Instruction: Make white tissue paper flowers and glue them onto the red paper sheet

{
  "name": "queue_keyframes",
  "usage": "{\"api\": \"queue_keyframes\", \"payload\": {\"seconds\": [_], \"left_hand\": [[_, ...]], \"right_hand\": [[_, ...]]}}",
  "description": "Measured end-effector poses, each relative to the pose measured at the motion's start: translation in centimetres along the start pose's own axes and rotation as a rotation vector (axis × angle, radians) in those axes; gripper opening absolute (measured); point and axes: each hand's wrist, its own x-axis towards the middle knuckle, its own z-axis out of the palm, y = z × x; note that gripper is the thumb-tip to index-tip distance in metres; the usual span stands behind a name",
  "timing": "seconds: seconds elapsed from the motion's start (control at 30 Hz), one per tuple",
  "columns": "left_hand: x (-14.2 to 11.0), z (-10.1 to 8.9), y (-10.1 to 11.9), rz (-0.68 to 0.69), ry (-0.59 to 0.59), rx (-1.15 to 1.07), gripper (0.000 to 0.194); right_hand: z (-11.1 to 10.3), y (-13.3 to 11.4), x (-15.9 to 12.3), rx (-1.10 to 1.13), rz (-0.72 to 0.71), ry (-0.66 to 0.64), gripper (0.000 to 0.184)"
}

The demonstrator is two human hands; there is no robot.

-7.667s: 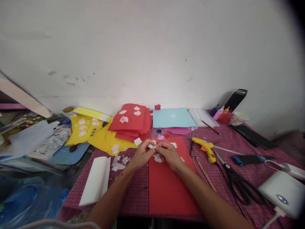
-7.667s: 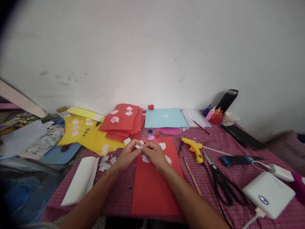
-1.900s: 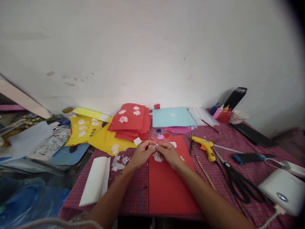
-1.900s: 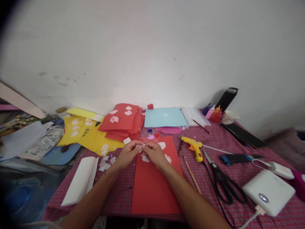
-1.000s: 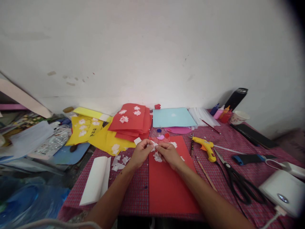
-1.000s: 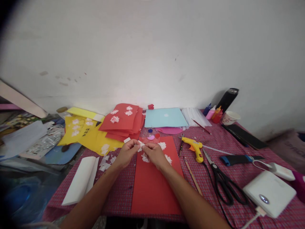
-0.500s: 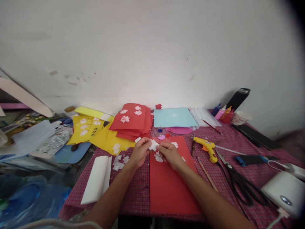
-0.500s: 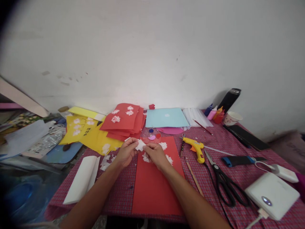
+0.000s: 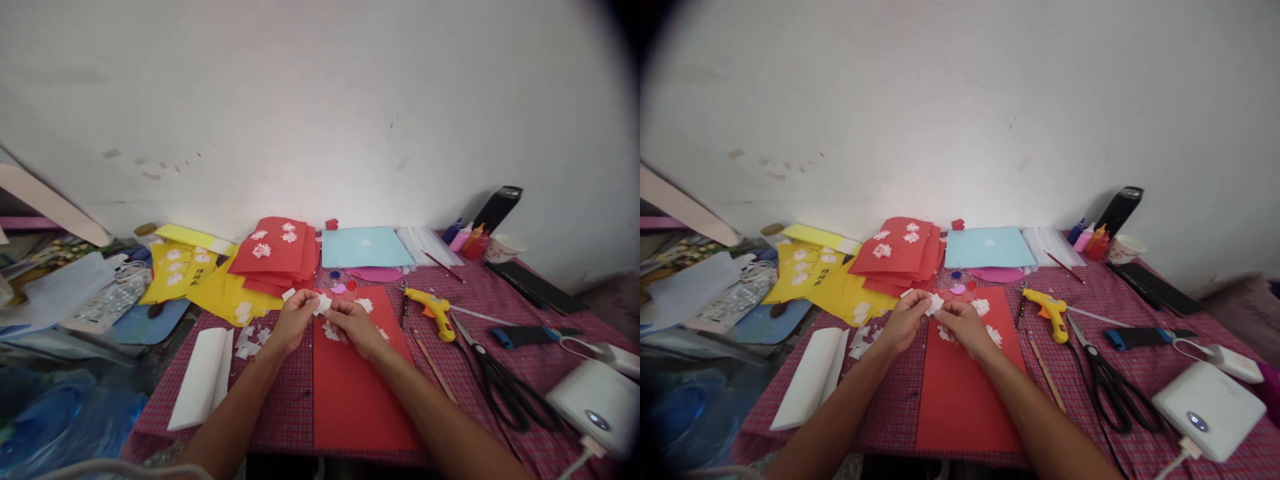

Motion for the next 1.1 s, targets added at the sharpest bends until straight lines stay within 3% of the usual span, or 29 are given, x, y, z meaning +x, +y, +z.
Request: {"api": "queue_keyframes", "payload": {"seconds": [0.43, 0.77, 1.1], "left_hand": [[-0.2, 0.1, 0.6, 0.074, -0.017, 0.222, 0.019], [-0.4, 0.4, 0.7, 0.090, -0.030, 0.188, 0.018], [-0.3, 0.3, 0.5, 0.083, -0.049, 0.190, 0.018]], "right_hand": [[-0.1, -0.1, 0.1, -0.071, -0.023, 0.098, 0.021], [-0.2, 0.0, 0.1, -0.057, -0.019, 0.076, 0.014], [-0.3, 0.0, 0.4, -0.039, -0.102, 0.159, 0.019]]}}
